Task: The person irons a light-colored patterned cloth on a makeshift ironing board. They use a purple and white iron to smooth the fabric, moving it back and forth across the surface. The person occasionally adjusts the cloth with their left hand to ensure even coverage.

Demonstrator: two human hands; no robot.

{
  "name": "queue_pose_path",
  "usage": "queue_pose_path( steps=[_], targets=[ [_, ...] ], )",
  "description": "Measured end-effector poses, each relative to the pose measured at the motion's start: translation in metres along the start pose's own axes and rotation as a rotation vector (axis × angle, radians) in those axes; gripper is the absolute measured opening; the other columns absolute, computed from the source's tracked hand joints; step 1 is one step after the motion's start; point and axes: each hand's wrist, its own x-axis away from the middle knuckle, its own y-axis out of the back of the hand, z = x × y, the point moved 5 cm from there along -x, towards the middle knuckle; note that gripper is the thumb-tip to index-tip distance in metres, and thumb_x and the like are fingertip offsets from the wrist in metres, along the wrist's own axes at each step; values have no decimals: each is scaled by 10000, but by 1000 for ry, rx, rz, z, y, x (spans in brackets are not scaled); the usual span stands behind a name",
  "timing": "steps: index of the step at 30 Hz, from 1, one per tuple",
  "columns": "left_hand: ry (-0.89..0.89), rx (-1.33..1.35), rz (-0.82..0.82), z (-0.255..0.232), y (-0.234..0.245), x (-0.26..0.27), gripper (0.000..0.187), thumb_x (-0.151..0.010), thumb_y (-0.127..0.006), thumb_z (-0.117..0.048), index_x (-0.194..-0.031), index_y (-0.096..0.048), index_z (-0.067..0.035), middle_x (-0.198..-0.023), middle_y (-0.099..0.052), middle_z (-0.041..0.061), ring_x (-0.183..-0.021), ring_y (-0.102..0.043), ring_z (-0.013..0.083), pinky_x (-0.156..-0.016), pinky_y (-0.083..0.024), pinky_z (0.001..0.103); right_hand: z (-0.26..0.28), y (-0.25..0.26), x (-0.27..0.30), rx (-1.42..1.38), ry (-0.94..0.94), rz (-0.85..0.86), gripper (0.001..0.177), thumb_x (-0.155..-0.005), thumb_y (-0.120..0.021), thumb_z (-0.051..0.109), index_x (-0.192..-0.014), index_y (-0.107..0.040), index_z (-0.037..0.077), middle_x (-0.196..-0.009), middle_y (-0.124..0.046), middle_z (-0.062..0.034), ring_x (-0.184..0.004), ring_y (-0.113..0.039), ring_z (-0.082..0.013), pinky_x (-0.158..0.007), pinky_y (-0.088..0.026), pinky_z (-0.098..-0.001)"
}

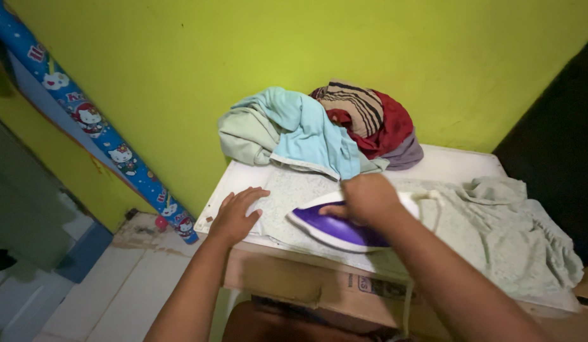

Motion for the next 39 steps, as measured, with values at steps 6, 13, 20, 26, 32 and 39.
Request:
queue_pose_path(
  steps=[6, 13, 20, 26, 32, 39],
  targets=[
    [18, 47, 15, 7, -3, -1, 435, -951, -563, -92, -1341, -616, -277, -1501, -571, -22, -1505, -369, 183, -1260, -159, 432, 37, -6, -17, -77, 100, -122, 739, -736, -685, 775, -768, -742, 39, -735, -714, -180, -748, -709, -368, -704, -555, -478],
    [-1, 10, -10, 16, -8, -7, 386, -938, -571, -72, -1271, -666, -243, -1485, -570, 7, -1475, -395, 215, -1233, -174, 445, 48, -14, -21, -19, 88, -104, 713, -740, -692, 766, -764, -753, 56, -741, -725, -145, -754, -723, -329, -682, -558, -452],
    [-83, 150, -319, 0, -3, -36, 418, -859, -510, 73, -1157, -723, -127, -1415, -620, 158, -1330, -563, 321, -1138, -401, 371, 51, -12, -19, -16, 78, -145, 697, -734, -712, 755, -750, -754, 60, -737, -721, -140, -744, -721, -324, -670, -556, -448],
    [-41, 88, -213, -24, -31, -44, 538, -902, -400, 87, -1233, -725, -184, -1375, -663, 71, -1424, -510, 276, -1233, -238, 499, 49, -10, -16, -66, 75, -182, 682, -711, -733, 741, -733, -748, 60, -719, -710, -149, -721, -710, -345, -664, -552, -457],
    [-99, -113, -172, -4, -41, -31, 575, -844, -423, 90, -1250, -695, -214, -1467, -602, -16, -1451, -440, 243, -1205, -218, 544, 48, -8, -13, -55, 133, -189, 684, -719, -734, 736, -722, -744, 52, -701, -707, -153, -715, -706, -348, -668, -545, -466],
    [-133, -89, -188, -12, -35, -23, 613, -779, -439, 91, -1259, -680, -203, -1463, -597, -30, -1431, -455, 245, -1206, -232, 531, 49, -2, -9, -60, 155, -132, 712, -698, -726, 758, -704, -735, 47, -682, -701, -168, -700, -699, -362, -670, -545, -473]
  ],
)
